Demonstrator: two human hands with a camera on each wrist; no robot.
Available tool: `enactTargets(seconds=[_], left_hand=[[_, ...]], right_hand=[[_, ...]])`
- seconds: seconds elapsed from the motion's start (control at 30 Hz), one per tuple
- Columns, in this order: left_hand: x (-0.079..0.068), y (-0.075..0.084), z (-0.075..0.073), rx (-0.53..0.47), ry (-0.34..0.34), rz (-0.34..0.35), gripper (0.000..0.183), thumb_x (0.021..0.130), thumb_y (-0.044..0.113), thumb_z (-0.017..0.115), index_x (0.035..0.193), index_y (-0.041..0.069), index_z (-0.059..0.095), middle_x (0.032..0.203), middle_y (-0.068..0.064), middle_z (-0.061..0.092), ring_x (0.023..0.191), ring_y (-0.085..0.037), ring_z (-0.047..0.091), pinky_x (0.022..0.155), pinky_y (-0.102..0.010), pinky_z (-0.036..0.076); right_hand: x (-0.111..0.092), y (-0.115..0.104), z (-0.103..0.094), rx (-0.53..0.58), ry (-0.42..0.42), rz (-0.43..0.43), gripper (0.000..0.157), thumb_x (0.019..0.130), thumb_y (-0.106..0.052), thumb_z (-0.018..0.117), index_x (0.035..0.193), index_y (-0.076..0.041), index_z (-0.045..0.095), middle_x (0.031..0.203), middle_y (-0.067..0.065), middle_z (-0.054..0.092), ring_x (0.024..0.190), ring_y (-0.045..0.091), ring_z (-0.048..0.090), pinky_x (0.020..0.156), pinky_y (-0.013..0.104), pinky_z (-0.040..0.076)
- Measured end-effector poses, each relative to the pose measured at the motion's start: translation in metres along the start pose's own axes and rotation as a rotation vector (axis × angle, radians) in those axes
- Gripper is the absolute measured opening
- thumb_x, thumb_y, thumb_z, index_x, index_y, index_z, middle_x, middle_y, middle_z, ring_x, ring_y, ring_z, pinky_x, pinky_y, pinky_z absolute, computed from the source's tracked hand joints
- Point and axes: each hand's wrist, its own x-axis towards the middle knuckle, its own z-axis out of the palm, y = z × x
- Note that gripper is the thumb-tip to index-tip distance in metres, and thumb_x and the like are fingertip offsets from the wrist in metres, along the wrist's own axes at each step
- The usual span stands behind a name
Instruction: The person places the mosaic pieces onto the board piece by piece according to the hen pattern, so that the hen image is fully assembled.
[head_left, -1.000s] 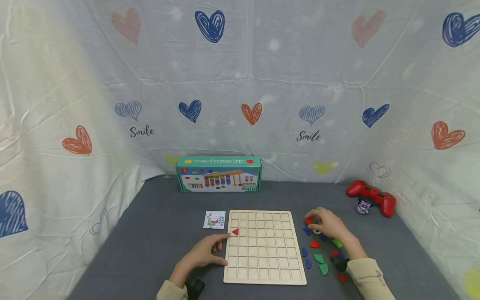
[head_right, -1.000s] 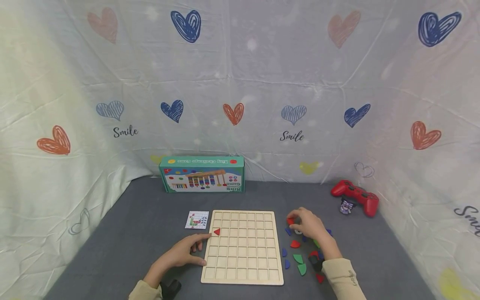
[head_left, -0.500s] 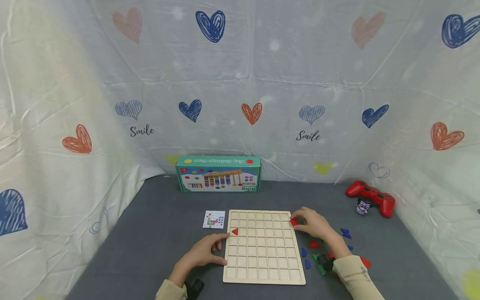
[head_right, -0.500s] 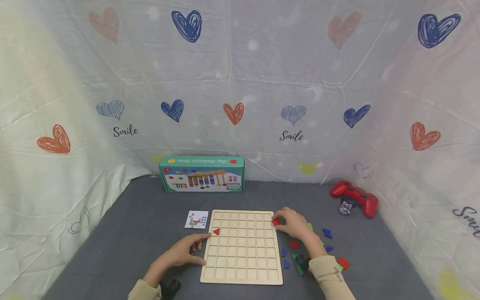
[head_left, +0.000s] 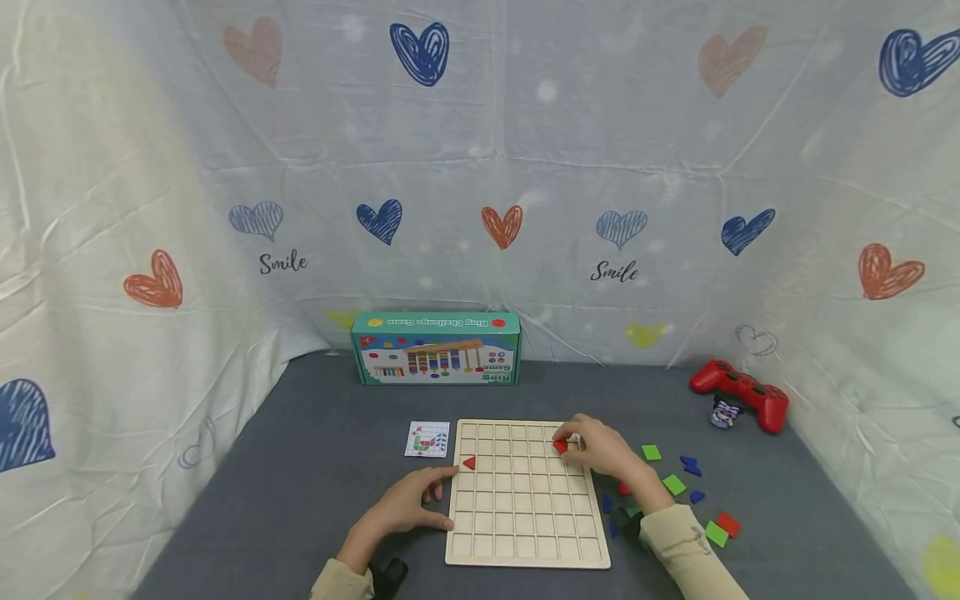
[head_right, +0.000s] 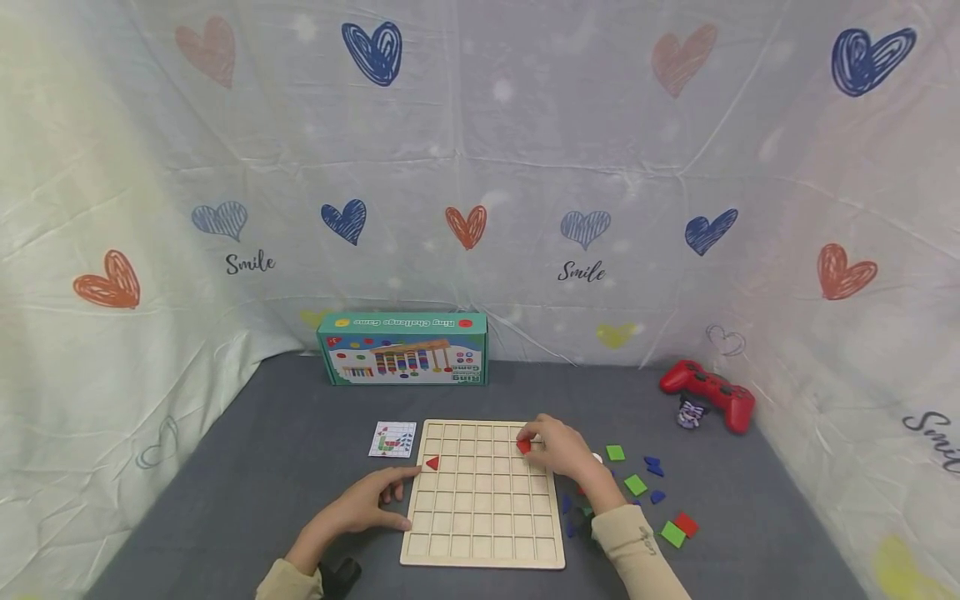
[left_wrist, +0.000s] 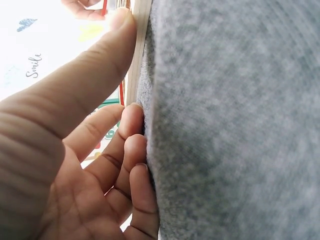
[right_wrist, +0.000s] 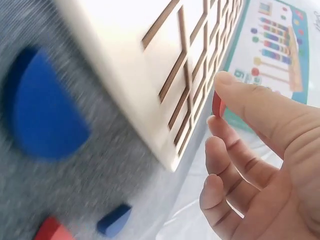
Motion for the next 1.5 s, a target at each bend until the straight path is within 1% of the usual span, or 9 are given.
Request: enactTargets(seconds=[0.13, 0.43, 0.67, 0.83, 0.93, 1.13, 1.23, 1.37, 1.5], left_hand=[[0.0, -0.002, 0.0, 0.011, -0.001, -0.005, 0.078, 0.067, 0.035, 0.082, 0.133, 0.009, 0.05, 0.082, 0.003, 0.049, 0.065, -0.006, 0.038, 0.06, -0.023, 0.033], [0.001, -0.007, 0.001, 0.003, -0.012, -0.012, 0.078, 0.067, 0.035, 0.081, 0.134, 0.01, 0.05, 0.082, 0.004, 0.049, 0.065, -0.006, 0.039, 0.06, -0.024, 0.034], [0.0, -0.005, 0.001, -0.007, -0.011, -0.007, 0.077, 0.067, 0.034, 0.082, 0.133, 0.009, 0.05, 0.082, 0.003, 0.049, 0.065, -0.007, 0.039, 0.06, -0.024, 0.034], [0.0, -0.004, 0.0, -0.01, -0.009, -0.008, 0.077, 0.067, 0.033, 0.082, 0.133, 0.009, 0.05, 0.083, 0.002, 0.049, 0.066, -0.008, 0.039, 0.06, -0.024, 0.034], [0.0, -0.003, 0.0, -0.011, -0.011, -0.013, 0.077, 0.068, 0.033, 0.082, 0.133, 0.009, 0.05, 0.083, 0.002, 0.049, 0.066, -0.009, 0.04, 0.061, -0.024, 0.034], [0.0, -0.002, 0.0, -0.008, -0.01, -0.015, 0.076, 0.068, 0.033, 0.082, 0.133, 0.009, 0.05, 0.083, 0.002, 0.05, 0.066, -0.009, 0.04, 0.06, -0.024, 0.033], [0.0, -0.001, 0.0, -0.003, -0.007, -0.018, 0.076, 0.068, 0.033, 0.082, 0.133, 0.009, 0.051, 0.083, 0.002, 0.05, 0.066, -0.008, 0.04, 0.06, -0.023, 0.034], [0.0, -0.001, 0.0, 0.0, -0.007, -0.021, 0.076, 0.067, 0.034, 0.082, 0.133, 0.009, 0.051, 0.083, 0.003, 0.05, 0.066, -0.008, 0.04, 0.06, -0.023, 0.034], [0.001, -0.002, 0.0, 0.0, -0.009, -0.022, 0.076, 0.067, 0.034, 0.082, 0.133, 0.009, 0.051, 0.082, 0.003, 0.05, 0.066, -0.007, 0.04, 0.06, -0.023, 0.034]], right_hand=[[0.007, -0.007, 0.004, 0.004, -0.008, 0.004, 0.021, 0.08, -0.016, 0.072, 0.101, -0.016, 0.068, 0.097, 0.0, 0.058, 0.069, 0.01, 0.049, 0.061, 0.029, 0.041], [0.019, -0.02, 0.014, 0.013, -0.025, -0.041, 0.022, 0.079, -0.018, 0.073, 0.101, -0.017, 0.069, 0.094, -0.001, 0.056, 0.069, 0.012, 0.048, 0.06, 0.03, 0.041], [0.029, -0.027, 0.021, 0.007, -0.047, -0.059, 0.023, 0.08, -0.017, 0.073, 0.103, -0.017, 0.069, 0.093, 0.0, 0.055, 0.066, 0.01, 0.045, 0.059, 0.029, 0.039], [0.035, -0.031, 0.026, 0.017, -0.048, -0.09, 0.022, 0.08, -0.016, 0.072, 0.103, -0.016, 0.069, 0.094, 0.003, 0.056, 0.068, 0.012, 0.047, 0.061, 0.029, 0.04], [0.039, -0.033, 0.03, 0.027, -0.059, -0.101, 0.022, 0.081, -0.016, 0.071, 0.103, -0.016, 0.069, 0.095, 0.002, 0.055, 0.07, 0.014, 0.047, 0.062, 0.029, 0.04], [0.043, -0.041, 0.033, 0.027, -0.073, -0.111, 0.023, 0.083, -0.016, 0.07, 0.106, -0.017, 0.069, 0.098, 0.001, 0.056, 0.069, 0.011, 0.046, 0.062, 0.028, 0.04], [0.044, -0.046, 0.035, 0.02, -0.075, -0.119, 0.024, 0.083, -0.016, 0.07, 0.106, -0.016, 0.069, 0.1, 0.001, 0.056, 0.07, 0.01, 0.047, 0.064, 0.029, 0.041], [0.047, -0.05, 0.038, 0.004, -0.076, -0.133, 0.024, 0.082, -0.016, 0.07, 0.106, -0.015, 0.069, 0.098, 0.002, 0.056, 0.072, 0.014, 0.05, 0.064, 0.03, 0.041], [0.05, -0.053, 0.042, -0.004, -0.089, -0.147, 0.024, 0.082, -0.016, 0.07, 0.106, -0.016, 0.069, 0.096, 0.0, 0.056, 0.069, 0.012, 0.048, 0.061, 0.027, 0.04]])
